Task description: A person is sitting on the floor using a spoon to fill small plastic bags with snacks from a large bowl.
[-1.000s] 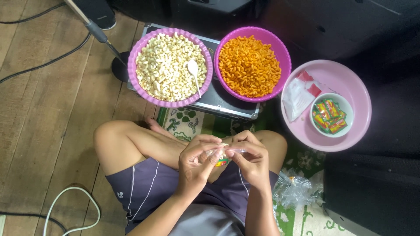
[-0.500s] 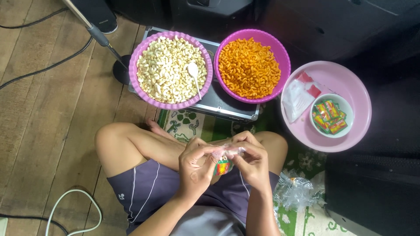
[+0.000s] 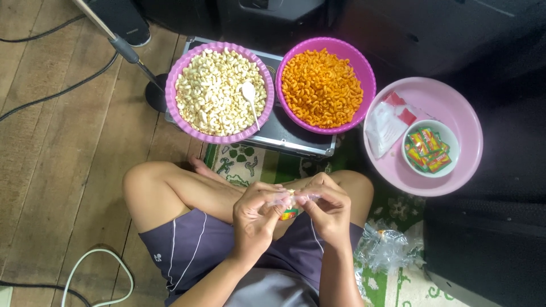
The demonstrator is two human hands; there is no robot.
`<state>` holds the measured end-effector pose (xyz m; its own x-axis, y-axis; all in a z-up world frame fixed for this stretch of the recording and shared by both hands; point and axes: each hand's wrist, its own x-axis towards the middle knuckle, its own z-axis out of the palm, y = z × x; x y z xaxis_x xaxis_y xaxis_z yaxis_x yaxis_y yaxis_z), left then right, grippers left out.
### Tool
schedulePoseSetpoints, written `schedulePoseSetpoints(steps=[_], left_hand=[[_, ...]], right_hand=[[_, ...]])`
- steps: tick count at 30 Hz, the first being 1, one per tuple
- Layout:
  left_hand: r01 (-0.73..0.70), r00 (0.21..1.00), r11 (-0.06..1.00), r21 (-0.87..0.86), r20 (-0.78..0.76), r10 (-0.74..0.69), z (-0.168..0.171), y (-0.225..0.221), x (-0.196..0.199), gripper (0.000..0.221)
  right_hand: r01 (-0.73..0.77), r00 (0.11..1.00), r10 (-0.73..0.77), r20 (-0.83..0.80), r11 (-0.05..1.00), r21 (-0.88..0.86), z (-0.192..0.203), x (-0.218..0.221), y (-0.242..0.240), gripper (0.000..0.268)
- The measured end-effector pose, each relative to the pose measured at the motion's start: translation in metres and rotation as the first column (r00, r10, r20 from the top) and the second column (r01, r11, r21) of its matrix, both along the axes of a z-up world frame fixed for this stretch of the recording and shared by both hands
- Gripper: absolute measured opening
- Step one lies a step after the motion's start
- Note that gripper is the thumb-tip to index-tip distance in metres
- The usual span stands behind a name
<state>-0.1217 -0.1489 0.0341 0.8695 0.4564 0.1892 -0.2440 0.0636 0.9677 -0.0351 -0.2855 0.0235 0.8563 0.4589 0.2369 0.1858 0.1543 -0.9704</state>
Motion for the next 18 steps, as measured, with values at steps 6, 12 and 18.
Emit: schedulePoseSetpoints(steps=[6, 12, 18], left_hand=[[-0.055, 0.999, 0.998, 0.029, 0.003, 0.054, 0.0, -0.002, -0.001, 0.014], [-0.091, 0.994, 0.985, 0.15, -0.042, 0.098, 0.008, -0.001, -0.003, 0.006], [-0.046, 0.999, 0.994, 0.096, -0.005, 0.047, 0.001, 0.004, -0.004, 0.005]], right_hand=[[0.051, 0.997, -0.05, 0.052, 0.998, -0.025, -0.006, -0.006, 0.003, 0.005], [0.039, 0.999, -0.038, 0.034, 0.999, -0.029, -0.013, -0.007, 0.005, 0.007], [-0.147, 0.984, 0.157, -0.087, 0.982, 0.118, -0.018, 0.006, 0.007, 0.044]])
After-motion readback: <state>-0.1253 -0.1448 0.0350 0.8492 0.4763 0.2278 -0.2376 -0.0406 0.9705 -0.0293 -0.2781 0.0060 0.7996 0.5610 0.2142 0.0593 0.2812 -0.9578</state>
